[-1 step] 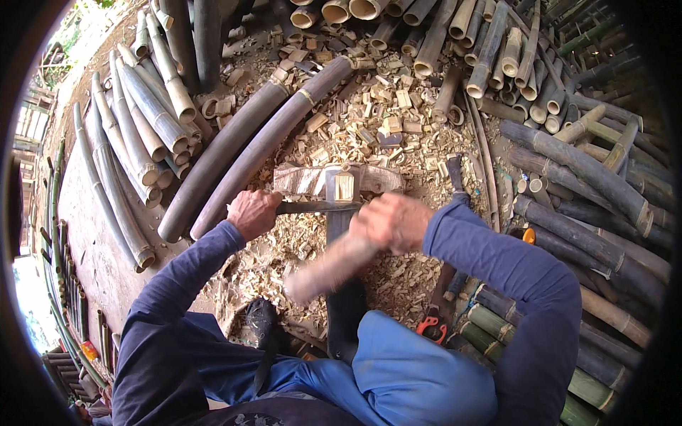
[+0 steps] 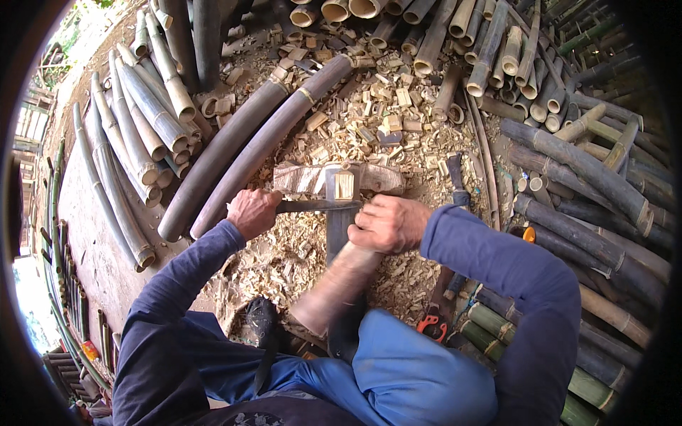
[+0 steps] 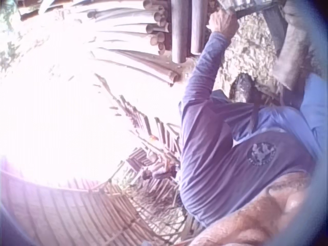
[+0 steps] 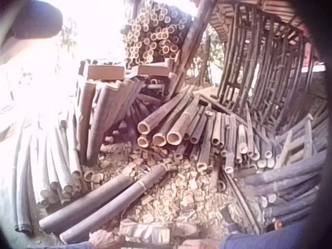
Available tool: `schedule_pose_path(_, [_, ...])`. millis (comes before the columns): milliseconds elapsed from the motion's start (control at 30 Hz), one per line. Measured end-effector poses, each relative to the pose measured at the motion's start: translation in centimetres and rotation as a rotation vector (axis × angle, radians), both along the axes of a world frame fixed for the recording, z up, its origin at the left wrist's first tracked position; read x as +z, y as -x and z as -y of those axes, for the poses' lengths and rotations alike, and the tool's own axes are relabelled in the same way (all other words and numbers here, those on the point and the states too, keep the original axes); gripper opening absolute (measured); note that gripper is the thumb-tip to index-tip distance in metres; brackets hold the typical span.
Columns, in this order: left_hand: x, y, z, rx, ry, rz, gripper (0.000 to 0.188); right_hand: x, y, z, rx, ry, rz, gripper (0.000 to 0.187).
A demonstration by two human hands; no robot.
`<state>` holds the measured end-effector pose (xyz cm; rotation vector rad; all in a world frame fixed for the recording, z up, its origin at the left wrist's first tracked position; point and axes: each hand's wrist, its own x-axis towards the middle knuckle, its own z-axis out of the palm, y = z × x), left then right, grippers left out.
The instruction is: The person selects a bamboo pole and places it on a wooden block. Using a machete and a wooden mallet, they strike the blade to cut the bamboo into a shorter segment. They then use a smaller knife to scrape and smooth the cut edge of the bamboo piece.
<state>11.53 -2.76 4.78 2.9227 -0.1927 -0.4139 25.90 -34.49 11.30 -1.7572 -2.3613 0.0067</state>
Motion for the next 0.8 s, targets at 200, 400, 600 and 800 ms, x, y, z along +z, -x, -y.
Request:
schedule_pose_path(200, [-0.1,0.5,0.2,-0.008,-0.024,0.028,0.011,0.7,1.0,-0.3,-0.135,0.229,0.023,0.045])
schedule_pose_path(400, [-1.1,-0.4,0.8,0.053,0.018,0.093,0.007,0.0,-3.3,0.7,-0.35,0.333,0.168,0.055])
schedule_pose_path(600, [-1.0,-0.7,1.6,0.035,0.02,0.062,0.005,-3.8,-4.4,1.8,-0.203,-0.041,-0.005,0.035])
schedule_pose_path(800, [-1.2,0.6,0.5,0.05,0.015,0.114,0.006,-0.5,0.5,0.4,-0.053,0.004,0.03,0.043])
